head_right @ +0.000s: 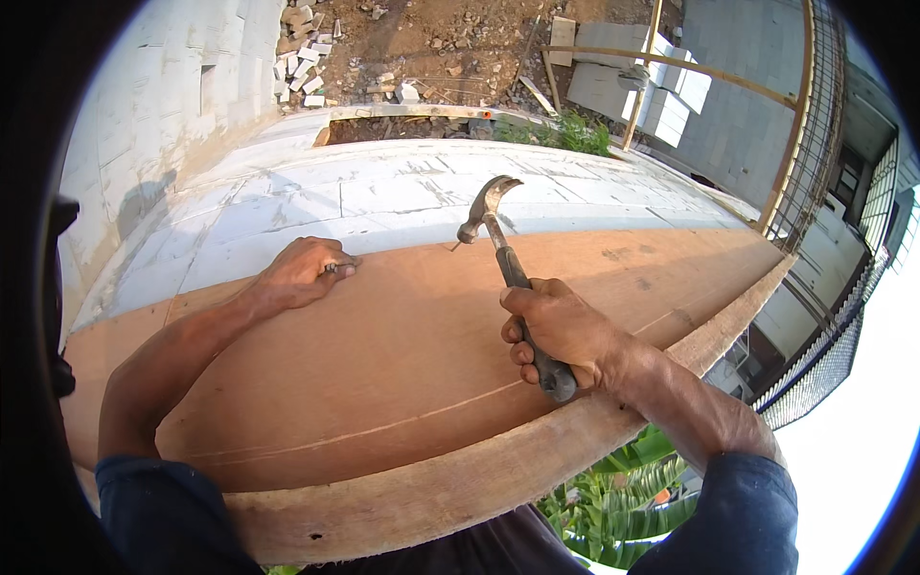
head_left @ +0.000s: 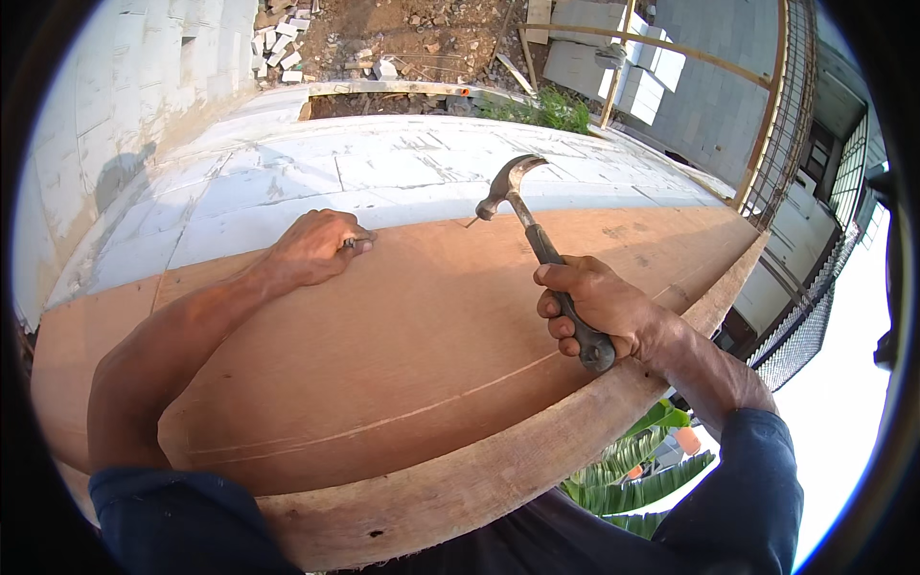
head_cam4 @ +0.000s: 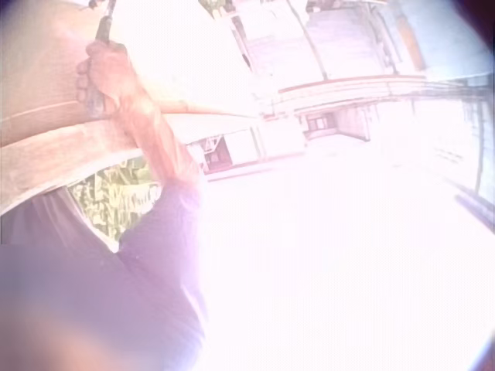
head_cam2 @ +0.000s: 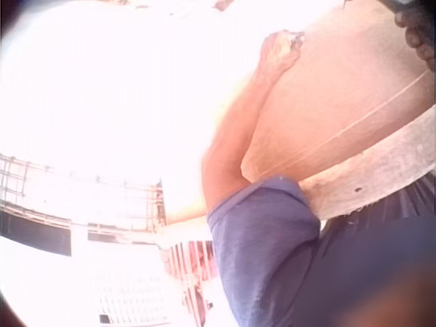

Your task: The person hammers nails into a curved wooden formwork panel to secure it to a rebar framework. They then attach a wooden cross-brace to the formwork using a hammer and nails. A coworker assists by holding the formwork and measuring with a tape measure.

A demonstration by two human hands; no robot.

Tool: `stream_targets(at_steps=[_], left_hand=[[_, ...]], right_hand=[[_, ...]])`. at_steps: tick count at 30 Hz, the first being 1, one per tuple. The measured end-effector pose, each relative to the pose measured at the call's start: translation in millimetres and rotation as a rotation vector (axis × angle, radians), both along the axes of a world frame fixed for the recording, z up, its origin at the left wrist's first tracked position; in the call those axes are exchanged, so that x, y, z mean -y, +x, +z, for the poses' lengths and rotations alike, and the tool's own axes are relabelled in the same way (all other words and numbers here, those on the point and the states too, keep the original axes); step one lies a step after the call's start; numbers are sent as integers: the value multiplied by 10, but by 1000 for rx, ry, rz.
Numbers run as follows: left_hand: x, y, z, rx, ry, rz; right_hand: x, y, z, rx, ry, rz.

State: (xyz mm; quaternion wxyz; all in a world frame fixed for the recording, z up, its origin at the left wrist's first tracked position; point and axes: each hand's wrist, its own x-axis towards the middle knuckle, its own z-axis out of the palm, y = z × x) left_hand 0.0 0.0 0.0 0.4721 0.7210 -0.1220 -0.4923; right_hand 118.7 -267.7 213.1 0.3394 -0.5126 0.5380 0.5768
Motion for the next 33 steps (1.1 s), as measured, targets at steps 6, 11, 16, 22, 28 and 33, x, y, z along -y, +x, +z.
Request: stream_targets(at_steps=[6,11,16,22,28,33], left_hand=[[-42,-27,-3,-3,-1,86],[-11,-27,-41,-19,-1,59],[-35,-3,-45,33,7,83],[-17,-20,-13,-69,2,59],[-36,-46,-45,13,-37,73],[-34,-53,-41,-29,-53,128]], right_hand=[[-39,760,487,1043,-265,323],[-229,-82,83,768,-379,27],[-282,226,-73,172,-61,-107],[-260,487,412,970,-356,134],[-513,-157,-160,24,-75,2],[-347,186,95,453,-127,335]])
